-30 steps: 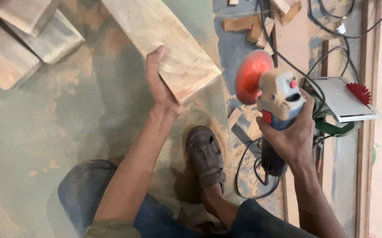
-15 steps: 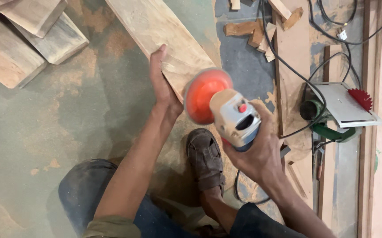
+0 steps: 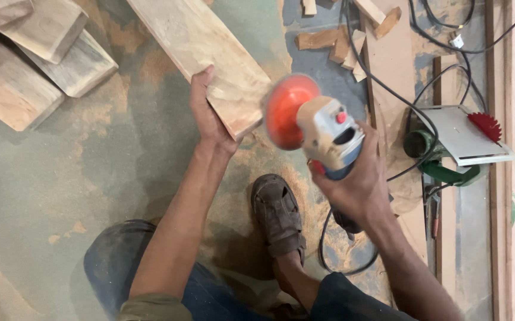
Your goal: The person uses an angle grinder with a sanding disc to smooth the surface of rectangular wooden planks. They hold the wood with one hand and move the tool back and forth across the plank, then flip the wood to sand the other side.
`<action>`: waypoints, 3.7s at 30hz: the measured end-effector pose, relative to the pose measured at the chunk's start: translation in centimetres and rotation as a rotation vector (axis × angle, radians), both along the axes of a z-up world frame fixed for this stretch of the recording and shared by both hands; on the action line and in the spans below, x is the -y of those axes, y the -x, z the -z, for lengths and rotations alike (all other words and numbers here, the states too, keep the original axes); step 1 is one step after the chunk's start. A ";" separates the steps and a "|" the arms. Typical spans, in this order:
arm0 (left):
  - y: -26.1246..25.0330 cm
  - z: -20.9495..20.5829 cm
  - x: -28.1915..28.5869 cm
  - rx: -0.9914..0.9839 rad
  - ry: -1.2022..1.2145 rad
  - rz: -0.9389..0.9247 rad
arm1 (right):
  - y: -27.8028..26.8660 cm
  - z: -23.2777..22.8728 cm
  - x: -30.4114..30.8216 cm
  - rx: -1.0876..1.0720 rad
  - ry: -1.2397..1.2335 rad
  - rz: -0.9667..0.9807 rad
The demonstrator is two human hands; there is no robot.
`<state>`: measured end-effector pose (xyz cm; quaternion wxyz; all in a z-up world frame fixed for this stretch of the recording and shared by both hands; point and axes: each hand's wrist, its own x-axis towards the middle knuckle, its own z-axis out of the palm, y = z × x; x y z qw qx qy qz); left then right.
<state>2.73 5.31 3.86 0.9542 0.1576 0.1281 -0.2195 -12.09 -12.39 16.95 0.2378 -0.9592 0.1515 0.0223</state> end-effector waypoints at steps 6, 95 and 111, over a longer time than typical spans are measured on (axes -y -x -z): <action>-0.7 -1.2 -0.2 -0.049 0.053 -0.018 | -0.3 -2.0 3.8 0.011 -0.190 0.238; -0.3 4.4 0.2 -0.184 -0.315 -0.073 | -0.7 -0.9 -4.2 -0.061 -0.121 -0.027; -0.2 3.6 0.1 -0.261 -0.251 -0.062 | 0.5 -0.2 -3.4 -0.036 -0.148 0.082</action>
